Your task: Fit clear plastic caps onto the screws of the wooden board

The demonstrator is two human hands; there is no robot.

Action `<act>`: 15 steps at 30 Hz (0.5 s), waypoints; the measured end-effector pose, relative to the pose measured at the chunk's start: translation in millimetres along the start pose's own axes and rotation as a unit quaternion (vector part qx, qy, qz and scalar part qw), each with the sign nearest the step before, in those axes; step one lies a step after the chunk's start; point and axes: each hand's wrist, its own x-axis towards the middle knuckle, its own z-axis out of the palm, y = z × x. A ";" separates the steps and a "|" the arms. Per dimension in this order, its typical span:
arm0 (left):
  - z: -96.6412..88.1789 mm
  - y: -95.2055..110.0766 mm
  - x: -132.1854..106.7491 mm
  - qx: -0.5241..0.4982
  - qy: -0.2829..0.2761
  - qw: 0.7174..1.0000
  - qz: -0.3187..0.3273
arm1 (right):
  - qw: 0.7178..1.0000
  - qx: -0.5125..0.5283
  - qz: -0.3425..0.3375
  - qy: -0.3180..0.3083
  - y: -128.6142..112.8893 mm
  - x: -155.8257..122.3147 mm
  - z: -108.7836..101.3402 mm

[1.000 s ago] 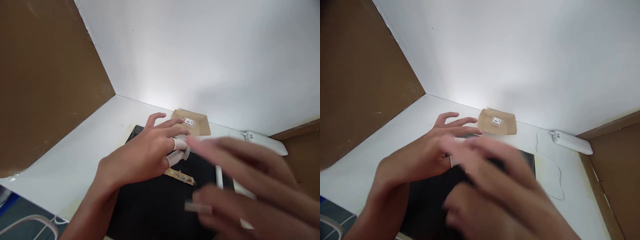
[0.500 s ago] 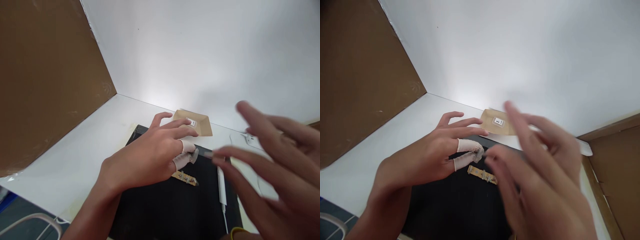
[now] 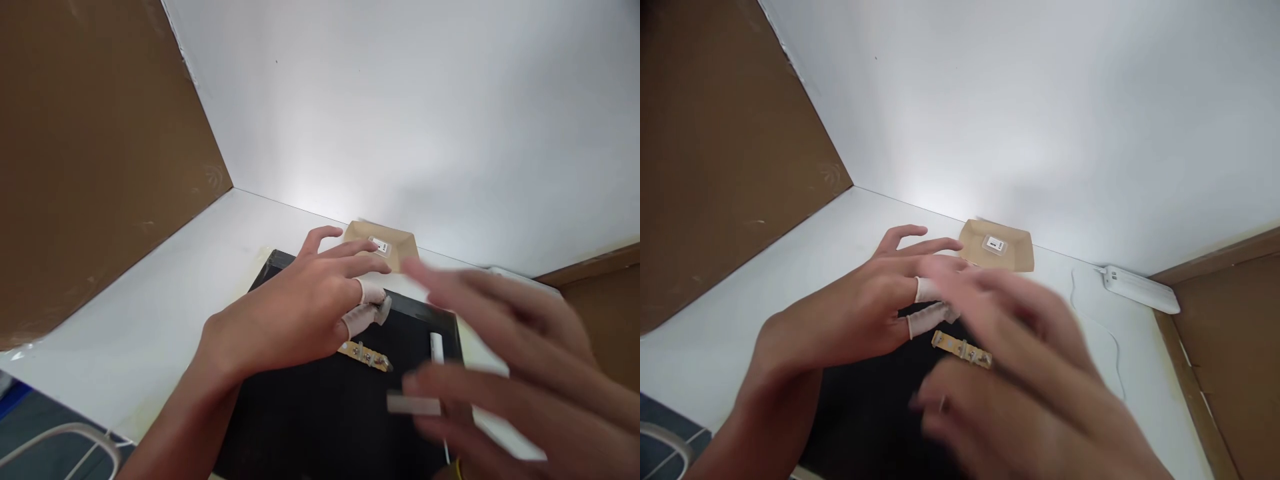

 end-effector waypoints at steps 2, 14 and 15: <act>1.5 -1.0 -0.9 0.011 -0.004 1.000 -0.003 | 0.998 -0.037 0.041 0.024 12.0 1.1 6.4; 7.4 -3.5 -4.5 0.034 0.023 0.999 -0.023 | 0.998 0.055 0.002 -0.017 5.5 -16.7 -2.0; 7.2 -3.4 -4.3 0.036 0.021 0.999 -0.026 | 0.999 0.022 0.025 0.008 10.5 -14.1 2.2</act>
